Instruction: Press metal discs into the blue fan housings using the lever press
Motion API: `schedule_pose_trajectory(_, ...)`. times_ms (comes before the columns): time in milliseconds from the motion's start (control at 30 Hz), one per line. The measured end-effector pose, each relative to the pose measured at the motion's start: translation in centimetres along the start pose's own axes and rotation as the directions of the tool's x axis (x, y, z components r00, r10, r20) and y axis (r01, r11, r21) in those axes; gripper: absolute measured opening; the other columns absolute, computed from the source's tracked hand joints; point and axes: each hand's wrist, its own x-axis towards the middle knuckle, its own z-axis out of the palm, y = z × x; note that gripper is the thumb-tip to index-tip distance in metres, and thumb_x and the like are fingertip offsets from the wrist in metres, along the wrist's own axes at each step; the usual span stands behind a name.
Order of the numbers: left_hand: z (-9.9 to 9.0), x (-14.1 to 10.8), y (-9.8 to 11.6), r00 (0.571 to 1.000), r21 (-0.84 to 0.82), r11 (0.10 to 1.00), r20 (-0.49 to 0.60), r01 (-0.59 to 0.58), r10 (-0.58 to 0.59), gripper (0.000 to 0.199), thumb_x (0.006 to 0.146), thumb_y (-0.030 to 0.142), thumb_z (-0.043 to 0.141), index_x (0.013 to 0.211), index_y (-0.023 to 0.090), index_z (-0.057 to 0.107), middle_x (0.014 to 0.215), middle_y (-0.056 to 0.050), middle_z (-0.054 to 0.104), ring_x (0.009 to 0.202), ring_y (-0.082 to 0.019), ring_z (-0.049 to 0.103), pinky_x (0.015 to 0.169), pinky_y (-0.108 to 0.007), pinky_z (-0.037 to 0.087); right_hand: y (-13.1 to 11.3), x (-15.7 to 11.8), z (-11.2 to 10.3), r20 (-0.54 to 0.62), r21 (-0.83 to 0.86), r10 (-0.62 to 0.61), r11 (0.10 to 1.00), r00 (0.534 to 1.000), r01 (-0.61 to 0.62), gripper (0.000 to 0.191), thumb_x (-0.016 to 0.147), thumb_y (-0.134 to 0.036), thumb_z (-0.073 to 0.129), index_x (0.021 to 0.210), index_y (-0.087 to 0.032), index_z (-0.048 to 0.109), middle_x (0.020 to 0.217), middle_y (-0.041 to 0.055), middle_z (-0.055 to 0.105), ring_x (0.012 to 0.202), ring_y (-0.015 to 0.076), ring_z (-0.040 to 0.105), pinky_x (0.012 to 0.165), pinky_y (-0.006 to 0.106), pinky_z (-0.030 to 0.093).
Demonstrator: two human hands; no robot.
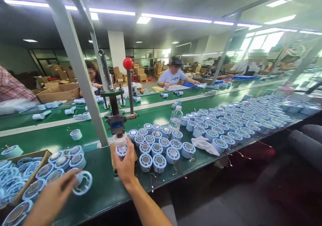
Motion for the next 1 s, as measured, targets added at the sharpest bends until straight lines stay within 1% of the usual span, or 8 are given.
schedule_pose_trajectory(100,6.5,-2.2,1.3,0.996,-0.005,0.999,0.071,-0.046,0.047,0.047,0.085,0.044,0.034,0.101,0.022,0.073,0.097,-0.008,0.074,0.086,-0.027,0.071,0.074,-0.037,0.057,-1.1,-1.8,-3.6,0.083,-0.078,-0.145,0.985,0.986,0.152,0.055,0.084,-0.024,0.061,0.136,-0.024,0.046,0.132,0.0101,0.057,0.123,0.0237,0.057,0.104,0.038,0.05)
schedule_pose_trajectory(233,9.4,-2.6,-0.3,0.998,0.057,0.998,-0.044,-0.04,0.043,0.053,0.09,0.047,0.031,0.114,0.019,0.069,0.116,-0.013,0.067,0.103,-0.031,0.066,0.083,-0.044,0.057,0.1,2.4,-11.8,-0.024,-0.323,-0.279,0.911,0.96,0.256,0.043,0.087,-0.031,0.06,0.129,-0.023,0.052,0.126,0.0102,0.06,0.118,0.0245,0.059,0.101,0.042,0.05)
schedule_pose_trajectory(367,8.8,-3.1,-1.4,0.986,-0.022,0.986,0.009,-0.164,0.164,0.044,0.089,0.044,0.044,0.119,0.023,0.068,0.123,-0.01,0.066,0.115,-0.03,0.059,0.102,-0.049,0.049,5.3,11.3,-21.2,-0.262,-0.574,-0.102,0.816,0.96,-0.07,0.041,0.074,-0.037,0.06,0.109,-0.016,0.061,0.115,0.0167,0.062,0.115,0.0335,0.057,0.105,0.055,0.042)
schedule_pose_trajectory(467,7.9,-3.9,-0.8,0.973,-0.072,0.976,0.093,-0.205,0.211,0.044,0.085,0.03,0.055,0.127,0.024,0.064,0.133,-0.009,0.061,0.119,-0.029,0.055,0.106,-0.051,0.045,10.2,16.0,-25.0,-0.243,-0.621,0.182,0.725,0.953,-0.297,0.024,0.062,-0.039,0.064,0.08,-0.024,0.061,0.084,0.0143,0.063,0.098,0.0393,0.061,0.092,0.061,0.044)
schedule_pose_trajectory(567,7.3,-4.4,0.0,0.972,-0.079,0.981,0.143,-0.176,0.186,0.05,0.081,0.02,0.06,0.131,0.024,0.06,0.136,-0.007,0.059,0.122,-0.028,0.052,0.109,-0.051,0.043,13.9,17.4,-26.1,-0.129,-0.614,0.313,0.72,0.941,-0.324,0.021,0.057,-0.044,0.068,0.064,-0.029,0.055,0.063,0.01,0.053,0.079,0.0419,0.061,0.079,0.065,0.042)
schedule_pose_trajectory(700,6.9,-4.7,0.4,0.979,-0.101,0.987,0.149,-0.128,0.142,0.05,0.083,0.018,0.062,0.132,0.022,0.058,0.136,-0.007,0.059,0.124,-0.027,0.05,0.111,-0.05,0.042,16.2,16.3,-25.8,-0.001,-0.621,0.436,0.705,0.9,-0.342,0.027,0.05,-0.049,0.07,0.068,-0.033,0.058,0.062,0.0104,0.054,0.068,0.0395,0.059,0.073,0.064,0.044)
schedule_pose_trajectory(900,6.9,-4.7,0.4,0.976,-0.113,0.984,0.149,-0.14,0.156,0.049,0.084,0.017,0.062,0.132,0.022,0.057,0.133,-0.007,0.06,0.122,-0.026,0.051,0.109,-0.048,0.042,17.2,15.6,-24.5,0.094,-0.61,0.325,0.766,0.941,-0.204,0.032,0.053,-0.054,0.062,0.077,-0.033,0.06,0.07,0.0071,0.058,0.073,0.0392,0.062,0.077,0.064,0.047)
schedule_pose_trajectory(1000,7.0,-4.8,0.5,0.978,-0.094,0.986,0.149,-0.136,0.149,0.049,0.083,0.017,0.065,0.132,0.021,0.056,0.133,-0.007,0.059,0.122,-0.026,0.05,0.109,-0.048,0.042,15.3,15.7,-24.8,0.095,-0.6,0.231,0.789,0.968,-0.129,0.022,0.057,-0.047,0.063,0.074,-0.033,0.06,0.069,0.006,0.055,0.086,0.04,0.064,0.081,0.059,0.048)
